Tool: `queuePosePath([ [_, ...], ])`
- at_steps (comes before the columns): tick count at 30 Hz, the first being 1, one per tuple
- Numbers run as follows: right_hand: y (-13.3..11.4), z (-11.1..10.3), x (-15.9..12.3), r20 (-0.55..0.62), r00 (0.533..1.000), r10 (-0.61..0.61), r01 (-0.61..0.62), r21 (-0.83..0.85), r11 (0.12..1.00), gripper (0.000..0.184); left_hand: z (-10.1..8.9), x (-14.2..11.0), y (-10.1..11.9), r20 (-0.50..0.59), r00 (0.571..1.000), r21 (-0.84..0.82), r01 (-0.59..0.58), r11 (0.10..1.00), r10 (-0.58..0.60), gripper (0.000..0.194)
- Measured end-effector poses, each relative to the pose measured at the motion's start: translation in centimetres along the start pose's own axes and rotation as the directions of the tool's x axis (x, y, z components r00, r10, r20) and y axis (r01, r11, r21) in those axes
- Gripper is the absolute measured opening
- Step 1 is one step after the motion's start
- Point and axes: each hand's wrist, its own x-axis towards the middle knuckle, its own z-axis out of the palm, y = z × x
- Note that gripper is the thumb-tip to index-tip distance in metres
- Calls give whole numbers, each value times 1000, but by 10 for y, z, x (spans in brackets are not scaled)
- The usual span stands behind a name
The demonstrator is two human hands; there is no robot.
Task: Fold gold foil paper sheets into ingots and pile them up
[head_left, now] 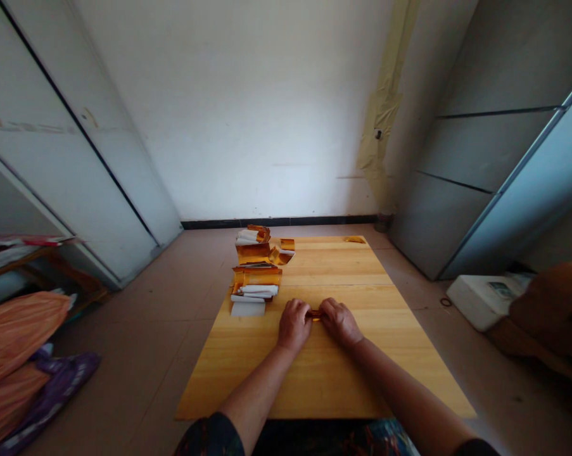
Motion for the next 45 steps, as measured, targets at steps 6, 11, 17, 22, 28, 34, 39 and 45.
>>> queuePosePath([
  [6,-1,-1,4,62,993,98,-106,136,985,15,6,2,-2,-45,999,-27,21,999,-22,20],
  [11,0,-11,8,80,971,225,-239,286,928,10,2,4,2,-29,1000,22,-2,1000,2,18],
  [17,-6,-23,12,130,938,320,-345,431,834,17,-2,2,4,-9,1000,89,25,996,-24,20],
  [22,-5,-10,11,41,900,435,-400,477,783,15,6,-1,5,-22,999,-29,24,999,-25,21],
  [28,0,4,13,31,785,619,-528,557,641,13,13,-3,2,-46,998,-178,-40,983,33,22],
  [34,-3,5,19,71,782,620,-569,487,662,5,12,-4,2,-24,999,-222,-40,974,36,19],
  [39,-8,9,18,-53,828,558,-479,453,752,8,8,-3,6,-61,996,-295,40,955,-61,10],
  [45,-13,19,9,-173,863,474,-353,464,813,7,15,3,5,-117,940,-381,255,889,-320,13],
])
